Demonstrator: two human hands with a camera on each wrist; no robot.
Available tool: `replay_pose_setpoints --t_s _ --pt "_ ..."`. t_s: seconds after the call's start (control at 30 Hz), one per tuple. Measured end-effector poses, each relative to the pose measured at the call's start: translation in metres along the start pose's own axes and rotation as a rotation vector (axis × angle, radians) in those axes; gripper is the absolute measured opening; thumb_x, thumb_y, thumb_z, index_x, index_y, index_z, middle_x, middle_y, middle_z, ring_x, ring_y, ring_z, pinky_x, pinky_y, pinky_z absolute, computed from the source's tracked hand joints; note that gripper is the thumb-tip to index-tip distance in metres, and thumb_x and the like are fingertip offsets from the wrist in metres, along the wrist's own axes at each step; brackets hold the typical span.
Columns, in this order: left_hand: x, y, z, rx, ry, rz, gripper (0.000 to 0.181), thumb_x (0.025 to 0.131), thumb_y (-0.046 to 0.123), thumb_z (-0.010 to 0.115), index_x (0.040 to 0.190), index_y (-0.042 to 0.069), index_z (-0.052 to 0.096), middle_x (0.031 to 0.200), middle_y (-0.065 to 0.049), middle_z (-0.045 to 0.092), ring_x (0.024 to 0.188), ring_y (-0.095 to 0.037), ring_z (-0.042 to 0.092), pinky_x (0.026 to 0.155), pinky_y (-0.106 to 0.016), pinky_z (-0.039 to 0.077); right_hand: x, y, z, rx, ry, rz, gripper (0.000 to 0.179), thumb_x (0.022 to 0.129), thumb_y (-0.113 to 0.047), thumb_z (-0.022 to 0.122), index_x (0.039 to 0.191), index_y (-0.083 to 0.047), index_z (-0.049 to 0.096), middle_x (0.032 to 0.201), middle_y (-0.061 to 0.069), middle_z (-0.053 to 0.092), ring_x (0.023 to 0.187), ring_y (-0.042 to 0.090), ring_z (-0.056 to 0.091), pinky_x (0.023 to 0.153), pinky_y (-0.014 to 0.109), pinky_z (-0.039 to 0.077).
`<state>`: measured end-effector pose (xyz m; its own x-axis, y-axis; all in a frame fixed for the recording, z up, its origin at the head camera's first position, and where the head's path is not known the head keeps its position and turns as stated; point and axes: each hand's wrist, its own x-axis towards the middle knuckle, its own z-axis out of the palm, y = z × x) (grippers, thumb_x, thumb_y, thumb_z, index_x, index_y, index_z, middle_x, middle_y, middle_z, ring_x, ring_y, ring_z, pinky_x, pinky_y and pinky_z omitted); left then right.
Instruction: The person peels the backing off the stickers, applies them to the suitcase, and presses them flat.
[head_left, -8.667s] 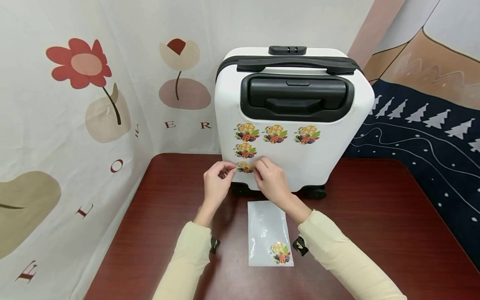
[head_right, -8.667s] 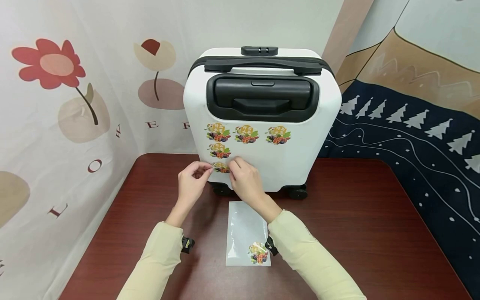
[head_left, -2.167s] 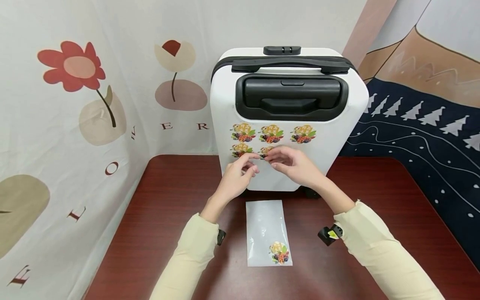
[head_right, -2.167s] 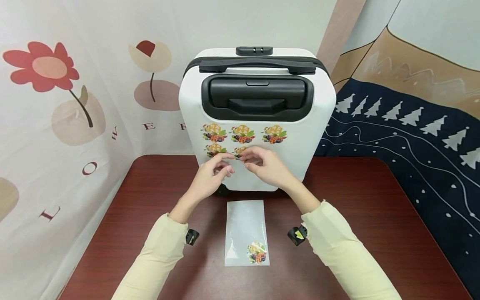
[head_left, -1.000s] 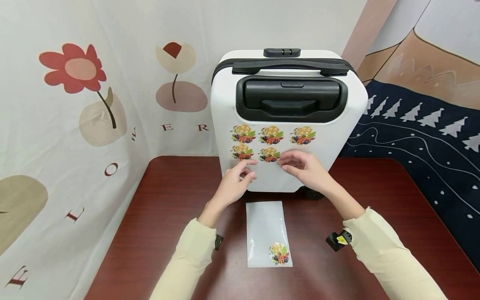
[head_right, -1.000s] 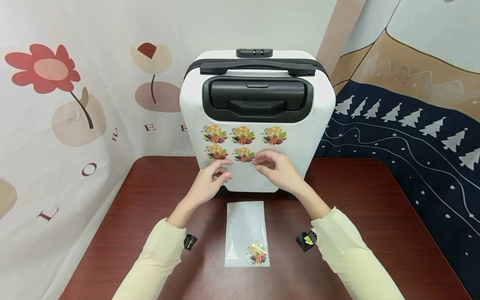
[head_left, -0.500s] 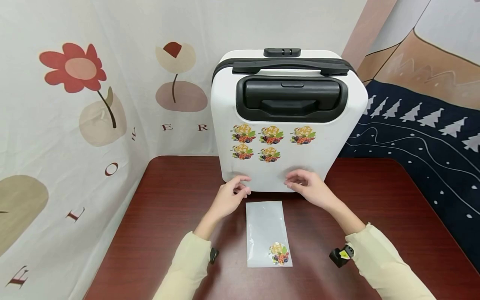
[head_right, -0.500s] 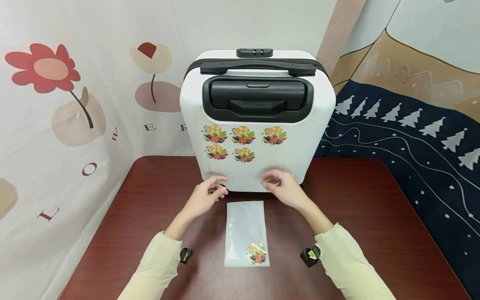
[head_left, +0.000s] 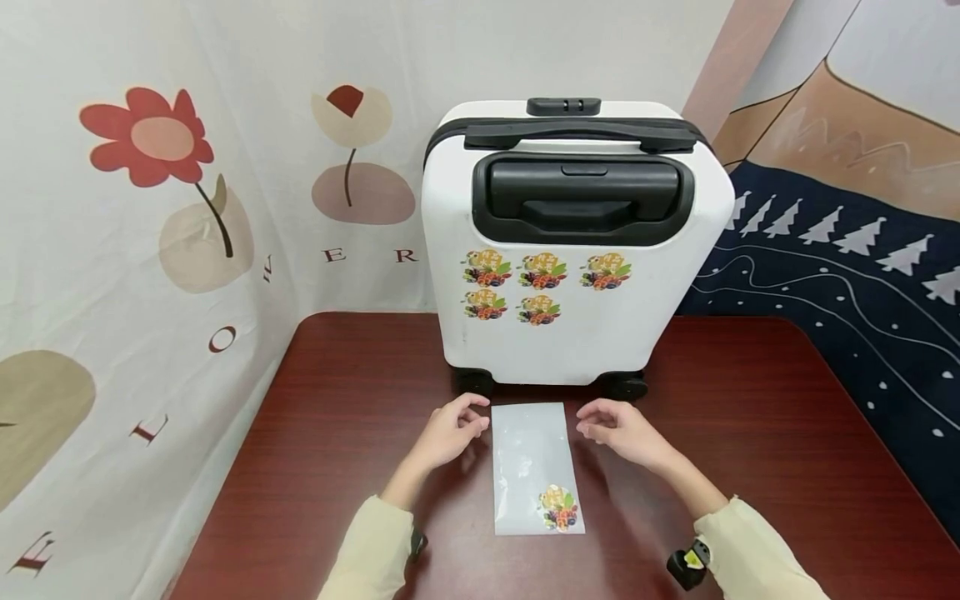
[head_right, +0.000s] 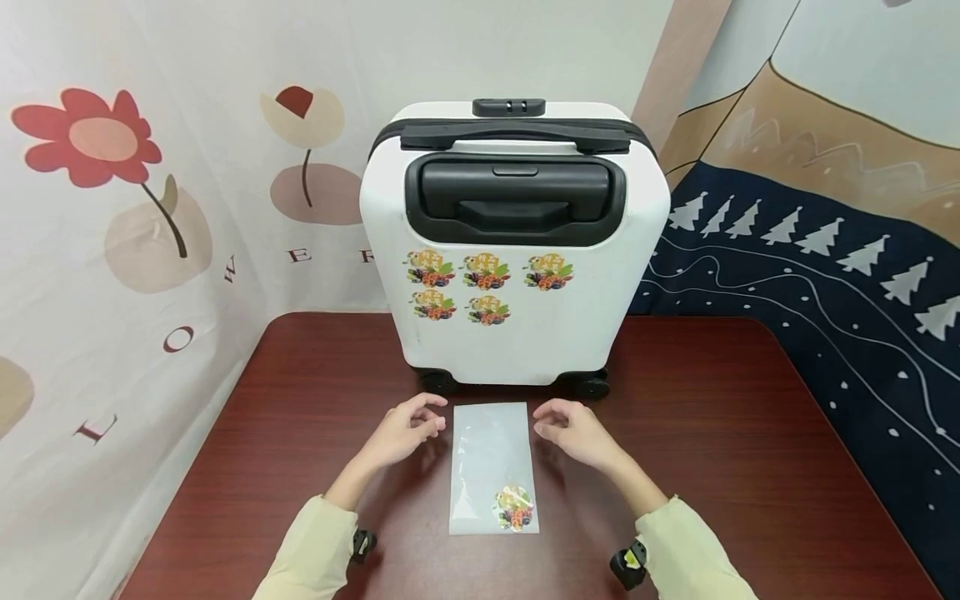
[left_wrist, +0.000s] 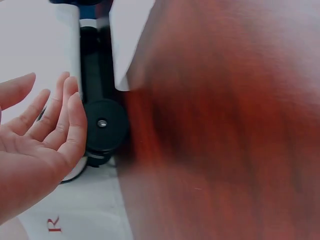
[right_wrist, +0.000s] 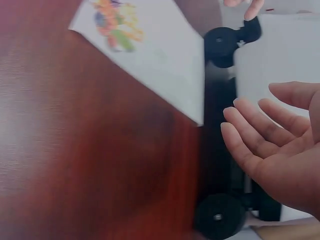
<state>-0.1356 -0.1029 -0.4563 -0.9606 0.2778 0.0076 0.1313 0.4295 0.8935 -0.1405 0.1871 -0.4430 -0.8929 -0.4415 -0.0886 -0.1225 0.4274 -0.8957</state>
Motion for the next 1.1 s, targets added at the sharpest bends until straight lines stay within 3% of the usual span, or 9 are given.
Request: replay_pose_setpoints --t_s 0.13,0.43,0.53,0.77,1.1 --pt "-0.006 -0.010 0.003 0.032 -0.026 -0.022 0.026 0.087 0.008 0.059 0.111 0.000 0.057 0.080 -0.009 0.064 0.067 -0.028 0.062 0.060 -0.028 0.048 -0.007 0.012 0.007 0.003 -0.016 0.024 0.024 0.088 -0.007 0.058 0.104 0.010 0.056 0.091 0.022 0.063 0.077 0.035 0.060 0.065 0.041 0.051" --pt "-0.015 -0.022 0.010 -0.032 -0.091 -0.071 0.027 0.088 0.007 0.057 0.112 -0.004 0.054 0.076 -0.015 0.063 0.056 -0.030 0.059 0.047 -0.040 0.050 -0.018 0.023 0.018 0.034 -0.048 0.039 0.022 0.087 -0.006 0.059 0.101 0.010 0.057 0.087 0.019 0.062 0.069 0.028 0.059 0.057 0.035 0.050" --pt "-0.017 -0.023 0.012 -0.032 -0.100 -0.075 0.027 0.087 0.006 0.057 0.112 -0.005 0.054 0.076 -0.014 0.063 0.057 -0.028 0.059 0.047 -0.039 0.050 -0.022 0.016 0.020 0.045 -0.054 0.047 0.021 0.087 -0.003 0.058 0.101 0.012 0.056 0.087 0.023 0.061 0.069 0.030 0.059 0.057 0.036 0.051" --pt "-0.024 -0.025 0.020 -0.009 -0.111 -0.096 0.027 0.084 0.005 0.060 0.108 -0.006 0.055 0.073 -0.008 0.061 0.054 -0.020 0.057 0.045 -0.032 0.049 -0.023 0.029 0.026 0.078 -0.059 0.080 0.022 0.087 -0.003 0.058 0.101 0.013 0.056 0.089 0.021 0.062 0.074 0.029 0.060 0.059 0.035 0.051" --pt "-0.034 -0.024 0.025 0.001 -0.141 -0.103 0.034 0.081 0.005 0.064 0.109 -0.010 0.054 0.071 -0.005 0.060 0.053 -0.016 0.054 0.044 -0.025 0.045 -0.027 0.030 0.032 0.143 -0.050 0.118 0.023 0.085 -0.002 0.059 0.101 0.015 0.055 0.094 0.022 0.062 0.079 0.030 0.061 0.063 0.034 0.052"
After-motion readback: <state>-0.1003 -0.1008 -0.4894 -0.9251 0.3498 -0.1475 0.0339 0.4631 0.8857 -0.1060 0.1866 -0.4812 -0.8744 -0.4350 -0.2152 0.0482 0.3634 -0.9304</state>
